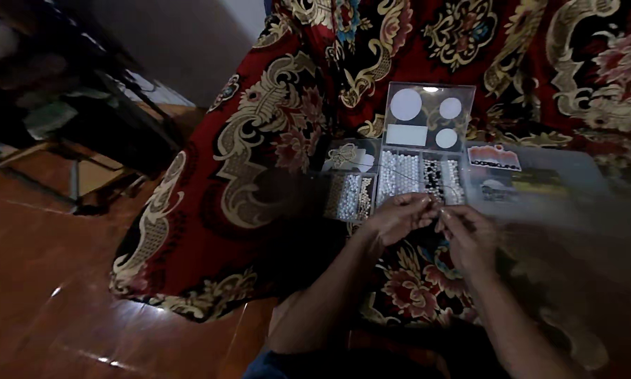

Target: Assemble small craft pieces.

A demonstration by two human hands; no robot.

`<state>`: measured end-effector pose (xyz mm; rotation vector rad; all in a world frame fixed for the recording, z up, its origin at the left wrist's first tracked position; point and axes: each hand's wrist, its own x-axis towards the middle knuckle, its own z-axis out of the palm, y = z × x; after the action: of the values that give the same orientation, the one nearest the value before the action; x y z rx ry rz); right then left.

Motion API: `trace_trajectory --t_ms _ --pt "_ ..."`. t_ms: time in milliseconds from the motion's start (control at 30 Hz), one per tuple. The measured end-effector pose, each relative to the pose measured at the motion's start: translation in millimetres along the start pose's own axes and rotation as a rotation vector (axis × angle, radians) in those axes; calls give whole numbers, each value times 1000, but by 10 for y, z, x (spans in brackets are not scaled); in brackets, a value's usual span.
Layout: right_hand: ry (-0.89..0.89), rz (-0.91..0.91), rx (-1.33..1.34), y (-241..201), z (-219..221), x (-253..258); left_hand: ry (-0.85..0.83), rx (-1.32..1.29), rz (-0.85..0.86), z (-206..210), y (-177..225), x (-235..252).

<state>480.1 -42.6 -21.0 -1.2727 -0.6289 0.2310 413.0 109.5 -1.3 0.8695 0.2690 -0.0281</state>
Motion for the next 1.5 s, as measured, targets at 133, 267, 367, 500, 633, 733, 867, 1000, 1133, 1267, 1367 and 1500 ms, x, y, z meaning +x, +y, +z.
trace_trajectory --t_ms 133,267,367,500,633,733,867,1000,1133,1267,1367,1500 --pt "-28 -48 -55 12 4 -13 12 -14 -29 -14 -28 18" --pt "-46 -73 -102 19 20 -25 12 -21 -39 -27 -50 35" --pt "-40 -75 -103 37 32 -27 20 -32 -38 -22 -55 36" --pt "-12 -53 -128 18 50 -33 36 -42 -47 -7 -57 28" --pt "9 -38 -146 16 67 -38 33 -64 -58 -3 -76 42" --pt "13 -34 -172 9 75 -47 26 -64 -63 -7 -96 46" --pt "28 -26 -213 -3 81 -47 44 -39 -60 6 -100 48" --pt "27 -16 -242 -12 80 -45 73 -47 -64 18 -113 53" --pt "32 -1 -243 -22 87 -47 78 -39 -60 27 -110 53" --pt "36 -2 -243 -21 90 -47 87 -40 -58 42 -104 44" --pt "38 -2 -240 -16 86 -47 85 -24 -46 43 -101 44" --pt "41 11 -225 -17 85 -48 83 17 -33 42 -88 46"
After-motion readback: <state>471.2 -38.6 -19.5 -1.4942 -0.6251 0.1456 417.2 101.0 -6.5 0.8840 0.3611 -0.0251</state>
